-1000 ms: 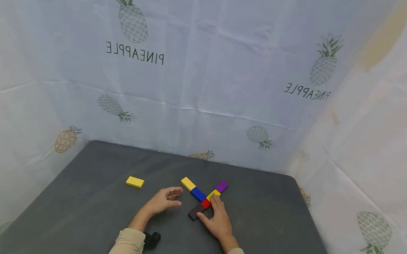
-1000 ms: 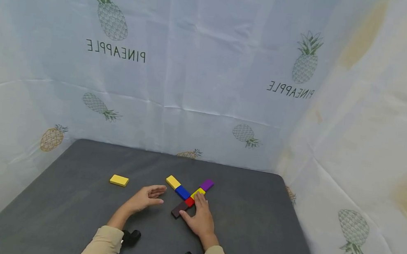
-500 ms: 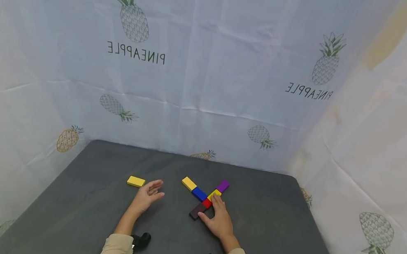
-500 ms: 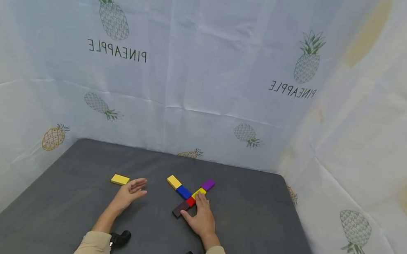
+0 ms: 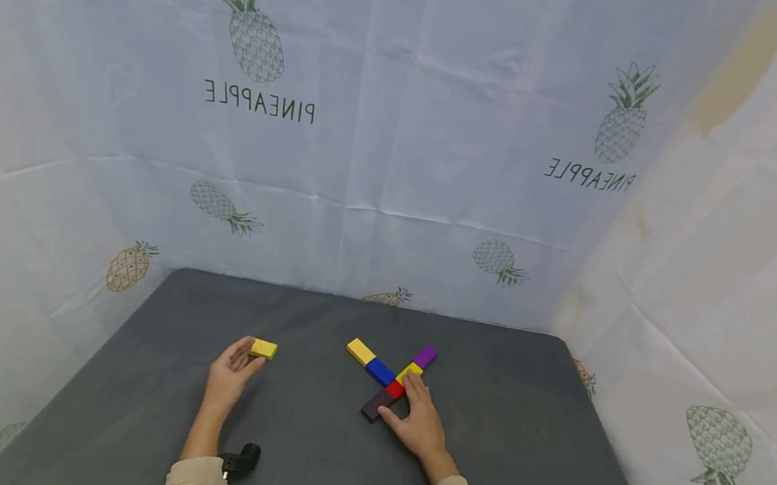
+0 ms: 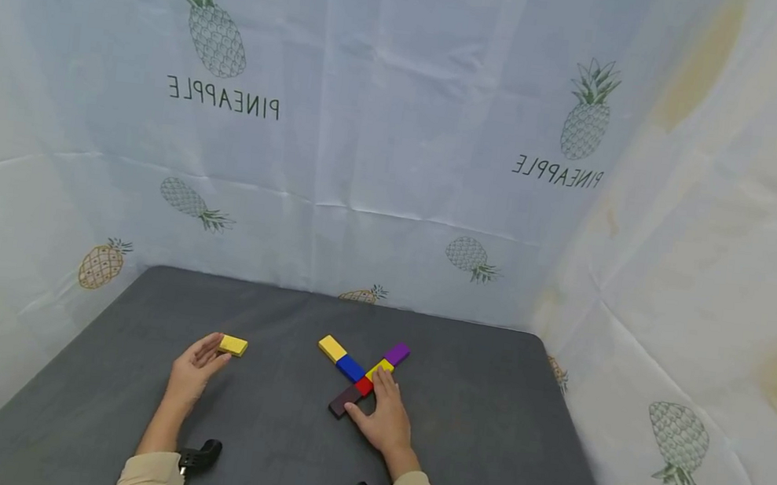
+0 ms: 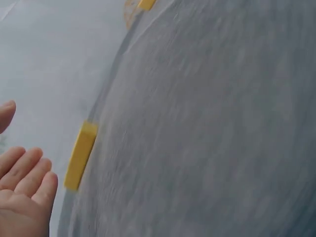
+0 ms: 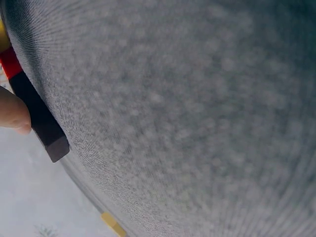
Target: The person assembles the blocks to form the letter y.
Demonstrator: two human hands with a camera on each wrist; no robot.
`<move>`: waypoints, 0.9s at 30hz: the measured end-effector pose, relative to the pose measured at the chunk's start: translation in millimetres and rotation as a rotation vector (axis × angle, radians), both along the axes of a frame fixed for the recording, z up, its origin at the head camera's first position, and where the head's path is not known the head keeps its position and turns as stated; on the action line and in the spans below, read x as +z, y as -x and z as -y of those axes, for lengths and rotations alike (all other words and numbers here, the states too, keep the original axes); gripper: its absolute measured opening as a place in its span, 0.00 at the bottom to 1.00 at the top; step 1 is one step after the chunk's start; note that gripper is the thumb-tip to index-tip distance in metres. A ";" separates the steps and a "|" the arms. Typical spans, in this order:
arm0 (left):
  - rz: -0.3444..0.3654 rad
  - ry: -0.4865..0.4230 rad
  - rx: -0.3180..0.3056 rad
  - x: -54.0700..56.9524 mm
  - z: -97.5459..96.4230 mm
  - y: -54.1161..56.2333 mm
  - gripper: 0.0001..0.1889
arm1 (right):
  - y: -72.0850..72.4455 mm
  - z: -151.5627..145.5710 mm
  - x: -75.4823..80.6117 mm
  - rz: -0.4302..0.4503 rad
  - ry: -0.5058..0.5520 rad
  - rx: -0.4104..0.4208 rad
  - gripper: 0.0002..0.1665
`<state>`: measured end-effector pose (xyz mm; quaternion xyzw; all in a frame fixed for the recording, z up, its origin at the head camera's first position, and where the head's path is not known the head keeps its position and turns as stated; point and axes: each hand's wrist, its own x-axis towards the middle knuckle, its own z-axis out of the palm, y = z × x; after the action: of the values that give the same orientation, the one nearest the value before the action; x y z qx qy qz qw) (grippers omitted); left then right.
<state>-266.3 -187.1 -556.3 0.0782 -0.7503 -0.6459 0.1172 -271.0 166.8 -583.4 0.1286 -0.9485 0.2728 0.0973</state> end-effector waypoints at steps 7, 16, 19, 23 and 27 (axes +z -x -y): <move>0.055 0.052 0.114 -4.8 15.4 -3.2 0.35 | -0.3 -1.0 1.4 -0.002 -0.004 -0.008 0.51; 0.164 0.174 0.071 -3.8 13.7 7.3 0.38 | 0.8 -0.4 0.8 0.002 -0.009 -0.017 0.52; 0.187 0.237 0.033 -3.3 13.4 10.3 0.37 | 1.3 0.0 -1.0 0.000 -0.014 -0.012 0.52; 0.195 0.278 -0.010 -3.7 13.7 13.2 0.37 | 1.1 0.3 -0.9 0.004 -0.013 -0.007 0.52; 0.198 0.290 -0.034 -3.8 12.5 17.1 0.38 | 0.7 0.1 0.3 0.013 -0.009 -0.006 0.52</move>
<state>-283.3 -199.6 -560.1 0.1111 -0.8448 -0.5217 0.0416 -271.7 166.7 -583.0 0.1245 -0.9506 0.2693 0.0916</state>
